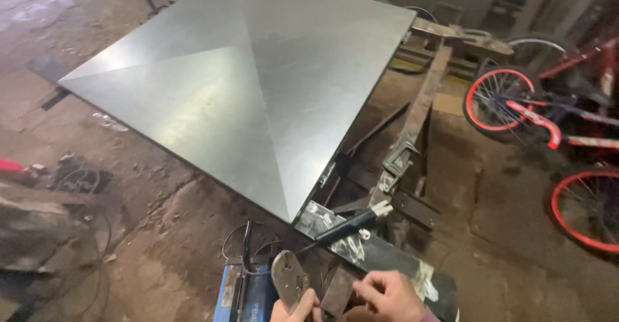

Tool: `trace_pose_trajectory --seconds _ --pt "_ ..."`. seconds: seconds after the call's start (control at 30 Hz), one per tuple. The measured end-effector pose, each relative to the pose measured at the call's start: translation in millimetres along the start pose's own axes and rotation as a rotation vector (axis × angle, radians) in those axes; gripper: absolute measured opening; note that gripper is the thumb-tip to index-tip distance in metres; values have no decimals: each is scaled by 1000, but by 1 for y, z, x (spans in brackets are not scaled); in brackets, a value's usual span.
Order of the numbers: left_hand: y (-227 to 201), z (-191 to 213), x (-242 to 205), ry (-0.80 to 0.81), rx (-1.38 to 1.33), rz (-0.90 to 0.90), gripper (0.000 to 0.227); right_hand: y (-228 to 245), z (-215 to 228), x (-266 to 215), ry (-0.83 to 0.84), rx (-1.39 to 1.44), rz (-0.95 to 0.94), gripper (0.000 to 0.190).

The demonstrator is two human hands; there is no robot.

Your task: Assembling or adjusting a metal workpiece using various tools at a workshop bench.

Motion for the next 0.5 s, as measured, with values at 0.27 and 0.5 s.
trace_pose_trajectory --seconds 0.27,0.5 --pt "22 -29 22 -340 -348 -184 33 8 75 162 42 29 178 24" --pt "-11 12 42 -784 208 -86 27 -83 65 305 -140 833 -209 48"
Point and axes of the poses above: each hand's wrist, its own x-axis towards the middle knuckle, its own z-axis out of the back of the hand, y = z × x, the point moved 5 cm from there along x, towards the middle knuckle, and after that the axes turned 12 degrees about z, right-handed, at the moved point
